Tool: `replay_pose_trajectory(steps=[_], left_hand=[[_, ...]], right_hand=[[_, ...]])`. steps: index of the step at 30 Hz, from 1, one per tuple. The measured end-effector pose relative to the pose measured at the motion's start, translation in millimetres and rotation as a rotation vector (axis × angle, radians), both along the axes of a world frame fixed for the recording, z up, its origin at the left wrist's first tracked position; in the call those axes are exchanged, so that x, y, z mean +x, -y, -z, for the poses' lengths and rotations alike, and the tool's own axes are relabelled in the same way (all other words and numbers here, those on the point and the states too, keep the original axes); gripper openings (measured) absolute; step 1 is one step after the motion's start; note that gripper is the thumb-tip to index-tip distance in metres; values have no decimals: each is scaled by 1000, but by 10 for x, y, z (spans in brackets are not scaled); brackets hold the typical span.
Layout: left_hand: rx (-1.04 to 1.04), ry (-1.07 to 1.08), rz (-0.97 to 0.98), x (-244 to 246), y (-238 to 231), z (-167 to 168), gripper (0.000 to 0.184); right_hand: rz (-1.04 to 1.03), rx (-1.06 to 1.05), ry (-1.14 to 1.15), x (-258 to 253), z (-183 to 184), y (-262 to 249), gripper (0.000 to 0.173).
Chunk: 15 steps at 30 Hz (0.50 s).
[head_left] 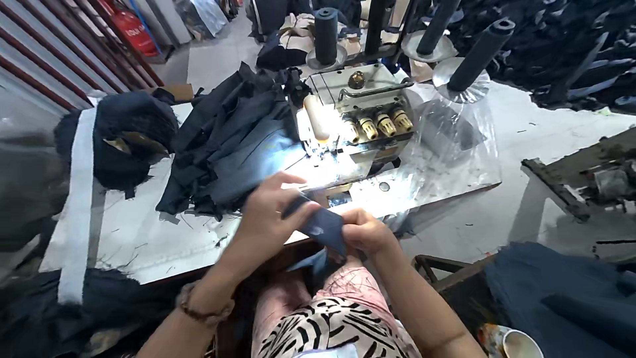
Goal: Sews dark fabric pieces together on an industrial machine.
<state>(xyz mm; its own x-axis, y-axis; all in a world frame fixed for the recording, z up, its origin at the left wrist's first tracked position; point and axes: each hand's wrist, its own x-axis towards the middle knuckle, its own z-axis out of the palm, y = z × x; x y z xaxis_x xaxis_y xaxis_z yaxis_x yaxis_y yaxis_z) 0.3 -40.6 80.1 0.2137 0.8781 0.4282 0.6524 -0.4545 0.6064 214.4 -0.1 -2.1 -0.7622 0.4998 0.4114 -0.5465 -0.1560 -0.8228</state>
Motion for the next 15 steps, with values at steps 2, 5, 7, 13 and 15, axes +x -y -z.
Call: replay_pose_trajectory(steps=[2, 5, 7, 13, 15], left_hand=[[84, -146, -159, -373, -51, -152, 32], [184, -417, -452, -893, -272, -102, 34], [190, -473, -416, -825, -321, 39, 29], [324, -443, 108, -55, -339, 761, 38], [317, -445, 90, -36, -369, 778, 41]], right_hand=[[-41, 38, -137, 83, -38, -59, 26], [123, -221, -161, 133, 119, -170, 25], [297, -461, -105, 80, 299, -250, 22], [271, -648, -213, 109, 505, -342, 24], [250, -647, -294, 155, 487, -408, 22]])
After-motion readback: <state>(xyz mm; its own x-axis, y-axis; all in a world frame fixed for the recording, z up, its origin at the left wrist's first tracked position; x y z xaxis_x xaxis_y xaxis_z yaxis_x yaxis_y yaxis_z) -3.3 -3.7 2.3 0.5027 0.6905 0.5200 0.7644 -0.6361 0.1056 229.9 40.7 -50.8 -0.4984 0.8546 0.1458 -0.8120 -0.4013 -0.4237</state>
